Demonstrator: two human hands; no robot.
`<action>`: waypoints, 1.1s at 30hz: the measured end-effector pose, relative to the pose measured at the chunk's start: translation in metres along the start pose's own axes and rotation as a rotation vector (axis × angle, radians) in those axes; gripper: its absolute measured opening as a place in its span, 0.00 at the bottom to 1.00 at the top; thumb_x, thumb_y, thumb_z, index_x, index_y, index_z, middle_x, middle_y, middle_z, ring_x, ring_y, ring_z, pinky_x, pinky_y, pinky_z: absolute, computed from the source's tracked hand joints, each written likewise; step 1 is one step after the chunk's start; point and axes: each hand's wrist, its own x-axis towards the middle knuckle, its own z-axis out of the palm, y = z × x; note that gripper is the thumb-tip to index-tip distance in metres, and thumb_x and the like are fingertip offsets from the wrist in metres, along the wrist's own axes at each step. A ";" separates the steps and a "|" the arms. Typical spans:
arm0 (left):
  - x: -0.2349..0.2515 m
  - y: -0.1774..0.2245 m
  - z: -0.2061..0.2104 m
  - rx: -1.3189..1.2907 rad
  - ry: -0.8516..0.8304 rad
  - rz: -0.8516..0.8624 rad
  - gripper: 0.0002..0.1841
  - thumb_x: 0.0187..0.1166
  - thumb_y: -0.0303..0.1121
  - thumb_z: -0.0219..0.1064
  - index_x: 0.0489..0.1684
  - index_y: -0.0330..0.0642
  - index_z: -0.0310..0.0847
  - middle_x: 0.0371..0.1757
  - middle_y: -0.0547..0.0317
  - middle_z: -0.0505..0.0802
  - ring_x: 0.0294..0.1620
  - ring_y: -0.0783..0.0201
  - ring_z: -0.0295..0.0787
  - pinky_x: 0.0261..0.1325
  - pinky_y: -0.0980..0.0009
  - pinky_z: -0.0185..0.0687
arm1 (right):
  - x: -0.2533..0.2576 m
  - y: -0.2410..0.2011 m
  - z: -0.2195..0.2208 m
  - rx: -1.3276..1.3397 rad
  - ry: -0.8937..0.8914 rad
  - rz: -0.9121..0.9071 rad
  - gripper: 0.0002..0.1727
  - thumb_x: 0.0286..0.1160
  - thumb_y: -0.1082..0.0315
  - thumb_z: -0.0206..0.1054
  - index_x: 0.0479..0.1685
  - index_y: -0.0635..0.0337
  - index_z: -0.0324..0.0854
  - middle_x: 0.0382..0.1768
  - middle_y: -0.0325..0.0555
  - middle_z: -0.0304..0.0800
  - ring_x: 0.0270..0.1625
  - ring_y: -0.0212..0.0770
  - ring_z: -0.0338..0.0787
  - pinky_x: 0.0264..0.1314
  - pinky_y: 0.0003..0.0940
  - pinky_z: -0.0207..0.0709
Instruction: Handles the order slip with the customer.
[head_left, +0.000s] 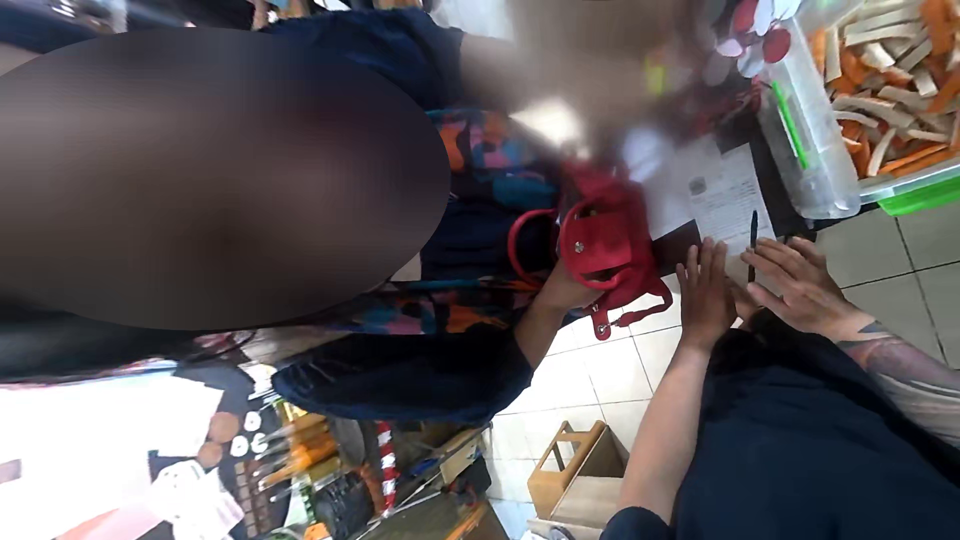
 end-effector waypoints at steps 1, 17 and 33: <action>0.001 0.000 0.000 -0.006 0.002 -0.001 0.42 0.73 0.32 0.63 0.95 0.51 0.52 0.97 0.60 0.49 0.98 0.52 0.32 0.92 0.36 0.34 | 0.001 0.001 -0.001 -0.002 -0.008 0.001 0.30 0.87 0.46 0.54 0.83 0.48 0.73 0.82 0.49 0.75 0.89 0.47 0.66 0.94 0.58 0.45; -0.001 -0.001 0.001 -0.028 0.038 0.011 0.44 0.71 0.30 0.62 0.95 0.50 0.50 0.98 0.58 0.48 0.98 0.51 0.30 0.92 0.35 0.30 | 0.007 0.002 -0.007 -0.031 -0.092 0.017 0.31 0.88 0.45 0.50 0.86 0.46 0.70 0.84 0.47 0.73 0.90 0.45 0.65 0.94 0.62 0.42; 0.015 0.010 -0.024 -0.097 0.018 0.149 0.44 0.69 0.27 0.60 0.95 0.42 0.50 0.96 0.60 0.56 0.98 0.50 0.27 0.91 0.30 0.21 | -0.001 -0.001 -0.019 -0.094 -0.065 0.045 0.30 0.89 0.47 0.50 0.86 0.49 0.70 0.83 0.49 0.74 0.89 0.49 0.65 0.92 0.62 0.43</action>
